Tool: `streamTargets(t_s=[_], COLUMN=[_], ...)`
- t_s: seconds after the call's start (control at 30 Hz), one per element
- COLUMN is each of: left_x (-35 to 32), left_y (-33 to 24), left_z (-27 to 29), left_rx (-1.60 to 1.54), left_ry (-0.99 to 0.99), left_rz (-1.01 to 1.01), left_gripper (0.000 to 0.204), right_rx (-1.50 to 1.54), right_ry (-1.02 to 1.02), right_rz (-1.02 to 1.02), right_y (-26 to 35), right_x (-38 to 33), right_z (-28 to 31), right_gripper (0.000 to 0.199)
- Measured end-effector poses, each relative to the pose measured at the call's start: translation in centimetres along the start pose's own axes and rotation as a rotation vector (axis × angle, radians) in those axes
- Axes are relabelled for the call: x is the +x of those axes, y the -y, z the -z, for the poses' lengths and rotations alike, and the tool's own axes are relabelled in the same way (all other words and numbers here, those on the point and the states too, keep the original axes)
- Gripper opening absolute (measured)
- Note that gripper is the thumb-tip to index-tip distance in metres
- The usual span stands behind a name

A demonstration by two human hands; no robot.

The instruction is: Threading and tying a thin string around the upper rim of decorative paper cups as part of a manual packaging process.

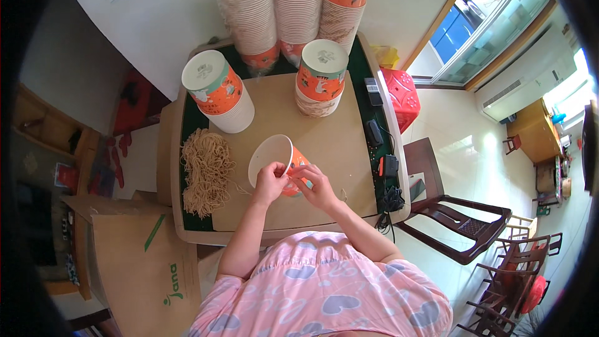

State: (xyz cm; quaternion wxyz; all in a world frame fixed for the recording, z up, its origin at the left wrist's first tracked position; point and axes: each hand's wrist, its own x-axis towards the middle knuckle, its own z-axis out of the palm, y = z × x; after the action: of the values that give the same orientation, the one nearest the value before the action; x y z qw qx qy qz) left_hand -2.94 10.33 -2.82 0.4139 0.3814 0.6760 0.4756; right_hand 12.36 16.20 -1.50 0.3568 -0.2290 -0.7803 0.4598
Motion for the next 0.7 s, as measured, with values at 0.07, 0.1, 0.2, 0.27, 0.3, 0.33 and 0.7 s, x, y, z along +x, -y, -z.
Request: streamTargets(t_s=[0.07,0.1,0.2,0.27,0.3,0.33,0.7], left_x=[0.0,0.0,0.2,0.2,0.2,0.3,0.3], left_y=[-0.1,-0.2,0.1,0.1,0.1,0.0,0.4], left_z=[0.0,-0.1,0.0,0.0,0.0,0.0,-0.1], left_rx=[-0.007,-0.015,-0.023,-0.024,-0.014,-0.005,-0.051], left_ry=[0.008,0.008,0.005,0.001,-0.002,-0.006,0.017], left_rz=[0.015,0.017,0.025,0.031,0.017,0.003,0.024], left_gripper=[0.014,0.014,0.014,0.014,0.014,0.014,0.013], right_rx=[-0.018,-0.018,0.022,0.015,0.016,-0.003,-0.025], right_ry=[-0.038,-0.039,0.030,-0.012,-0.011,-0.034,-0.039], right_rz=[-0.020,-0.020,-0.029,-0.012,-0.012,-0.004,0.002], right_y=[0.4,0.2,-0.1,0.2,0.2,0.3,0.2], right_x=[0.1,0.0,-0.1,0.0,0.1,0.2,0.1], right_z=[0.0,-0.1,-0.2,-0.2,-0.2,-0.2,-0.1], right_gripper=[0.010,0.010,0.009,0.010,0.010,0.010,0.010])
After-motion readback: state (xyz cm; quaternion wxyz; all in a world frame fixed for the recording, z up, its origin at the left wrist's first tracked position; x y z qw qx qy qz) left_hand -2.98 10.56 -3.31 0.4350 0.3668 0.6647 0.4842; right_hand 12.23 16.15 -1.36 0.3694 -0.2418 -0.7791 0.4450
